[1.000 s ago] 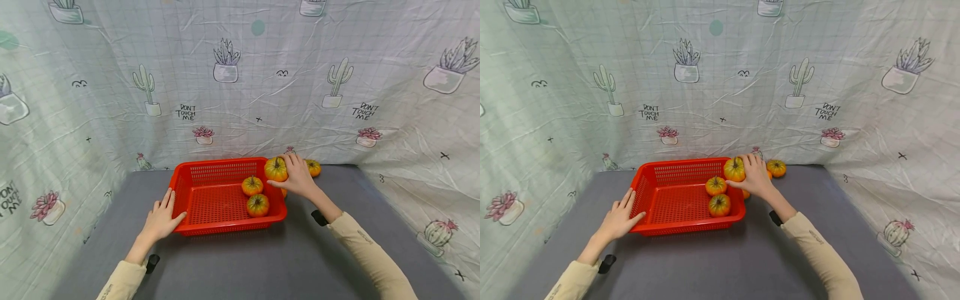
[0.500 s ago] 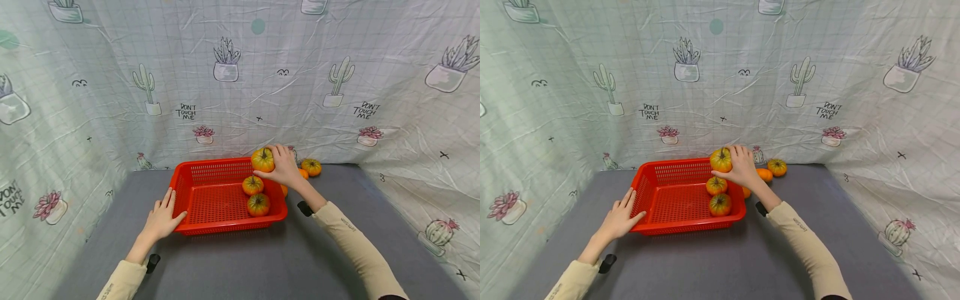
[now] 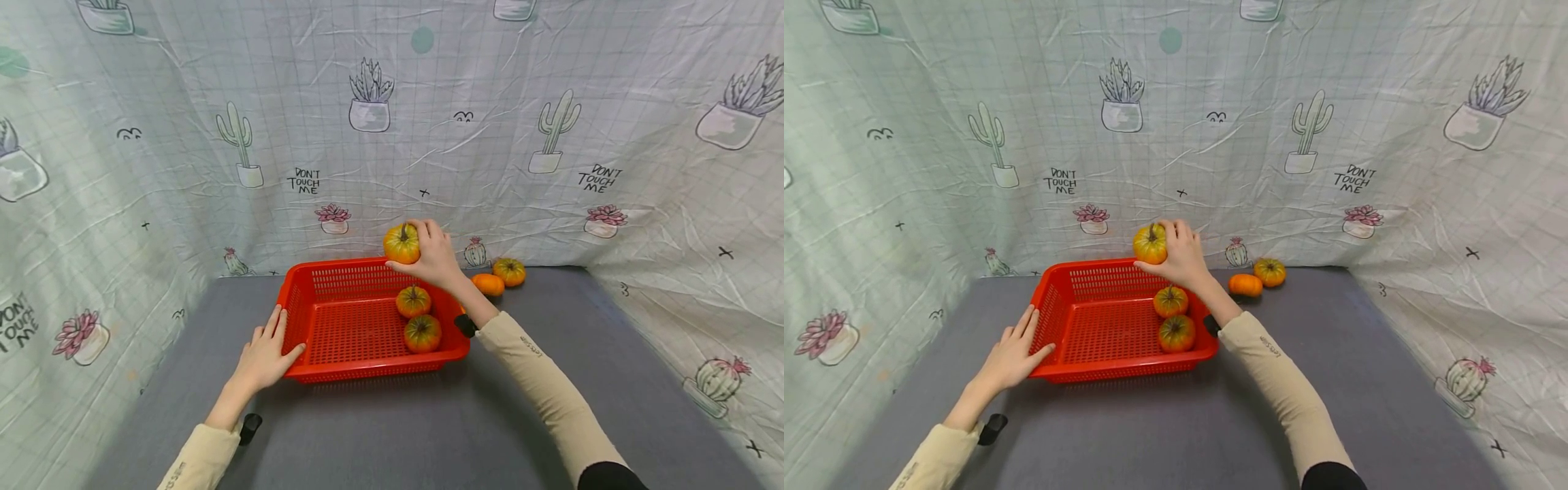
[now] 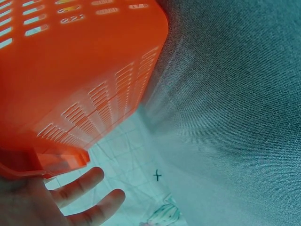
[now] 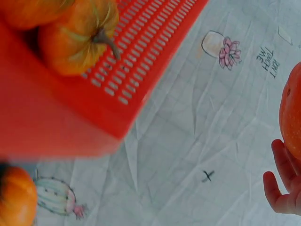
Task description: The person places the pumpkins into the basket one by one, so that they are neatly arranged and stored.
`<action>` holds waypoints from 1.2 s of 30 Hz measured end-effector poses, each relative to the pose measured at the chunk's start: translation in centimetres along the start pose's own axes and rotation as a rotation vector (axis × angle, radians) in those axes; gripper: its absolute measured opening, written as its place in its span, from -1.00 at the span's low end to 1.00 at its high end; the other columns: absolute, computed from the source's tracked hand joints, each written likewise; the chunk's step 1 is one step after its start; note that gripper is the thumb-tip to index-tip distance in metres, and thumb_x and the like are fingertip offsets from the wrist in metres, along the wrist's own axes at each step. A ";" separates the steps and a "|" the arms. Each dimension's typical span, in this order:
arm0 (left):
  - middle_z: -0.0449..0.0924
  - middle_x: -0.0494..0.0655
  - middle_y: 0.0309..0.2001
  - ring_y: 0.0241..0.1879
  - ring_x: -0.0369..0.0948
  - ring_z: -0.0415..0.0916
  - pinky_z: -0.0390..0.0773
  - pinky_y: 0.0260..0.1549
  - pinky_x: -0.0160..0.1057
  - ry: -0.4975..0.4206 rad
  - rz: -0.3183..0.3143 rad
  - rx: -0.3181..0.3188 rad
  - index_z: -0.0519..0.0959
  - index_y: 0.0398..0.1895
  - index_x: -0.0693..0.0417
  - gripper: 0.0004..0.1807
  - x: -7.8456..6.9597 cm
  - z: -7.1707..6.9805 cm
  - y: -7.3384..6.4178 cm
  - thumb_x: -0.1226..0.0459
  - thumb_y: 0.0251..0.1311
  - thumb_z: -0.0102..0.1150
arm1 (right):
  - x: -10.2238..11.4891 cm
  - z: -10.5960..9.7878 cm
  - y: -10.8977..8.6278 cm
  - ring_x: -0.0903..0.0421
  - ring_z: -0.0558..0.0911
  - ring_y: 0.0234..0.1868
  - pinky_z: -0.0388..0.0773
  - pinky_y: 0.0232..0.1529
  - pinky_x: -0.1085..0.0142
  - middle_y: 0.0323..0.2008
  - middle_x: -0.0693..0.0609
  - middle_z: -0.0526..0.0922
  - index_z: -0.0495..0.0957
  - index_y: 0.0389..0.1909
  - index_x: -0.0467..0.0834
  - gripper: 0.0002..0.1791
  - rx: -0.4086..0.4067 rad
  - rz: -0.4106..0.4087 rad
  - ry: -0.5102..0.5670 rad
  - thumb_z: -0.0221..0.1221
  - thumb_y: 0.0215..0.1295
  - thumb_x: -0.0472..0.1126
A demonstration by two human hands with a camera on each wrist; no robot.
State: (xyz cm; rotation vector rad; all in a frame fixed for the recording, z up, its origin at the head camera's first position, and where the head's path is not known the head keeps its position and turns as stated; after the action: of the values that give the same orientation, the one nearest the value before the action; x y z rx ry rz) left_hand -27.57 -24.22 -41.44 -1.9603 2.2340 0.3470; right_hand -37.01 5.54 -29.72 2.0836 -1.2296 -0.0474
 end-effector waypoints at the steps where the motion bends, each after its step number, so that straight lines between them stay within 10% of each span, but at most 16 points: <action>1: -0.21 0.18 0.40 0.11 0.19 0.11 0.26 -0.12 0.29 0.000 0.001 0.001 -0.10 0.36 0.28 -0.12 0.0 0.0 0.0 -0.04 0.12 -0.04 | 0.1 0.3 0.1 -0.05 0.39 -0.07 0.25 -0.08 0.01 -0.08 -0.14 0.36 0.25 0.14 -0.14 -0.11 0.003 0.008 0.001 0.27 -0.19 0.27; 20: -0.22 0.17 0.40 0.10 0.17 0.12 0.28 -0.13 0.26 -0.021 0.007 0.000 -0.10 0.36 0.26 -0.12 0.0 0.2 0.0 -0.04 0.12 -0.05 | 0.1 6.7 1.0 -0.06 0.32 0.06 0.24 -0.01 -0.01 0.06 -0.02 0.36 0.24 0.13 -0.03 -0.13 0.173 0.170 -0.043 0.10 -0.14 0.43; 36: -0.21 0.17 0.40 0.09 0.19 0.12 0.30 -0.16 0.25 -0.026 0.018 -0.012 -0.10 0.36 0.27 -0.12 0.1 0.1 0.0 -0.09 0.15 -0.10 | -0.7 11.0 0.5 -0.02 0.31 0.00 0.21 -0.11 0.10 0.07 0.00 0.37 0.26 0.13 -0.05 -0.11 0.304 0.099 -0.168 0.07 -0.15 0.45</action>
State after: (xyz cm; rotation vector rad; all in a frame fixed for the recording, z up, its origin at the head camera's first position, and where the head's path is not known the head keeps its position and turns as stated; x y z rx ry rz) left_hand -27.61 -24.29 -41.59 -1.9317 2.2394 0.3876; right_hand -41.77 -0.07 -37.89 2.3112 -1.5191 0.0107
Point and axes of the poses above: each hand's wrist, its own y-axis towards the middle knuckle, its own z-axis out of the palm, x = y × z, the point moved 5 cm from there along y, towards the middle knuckle
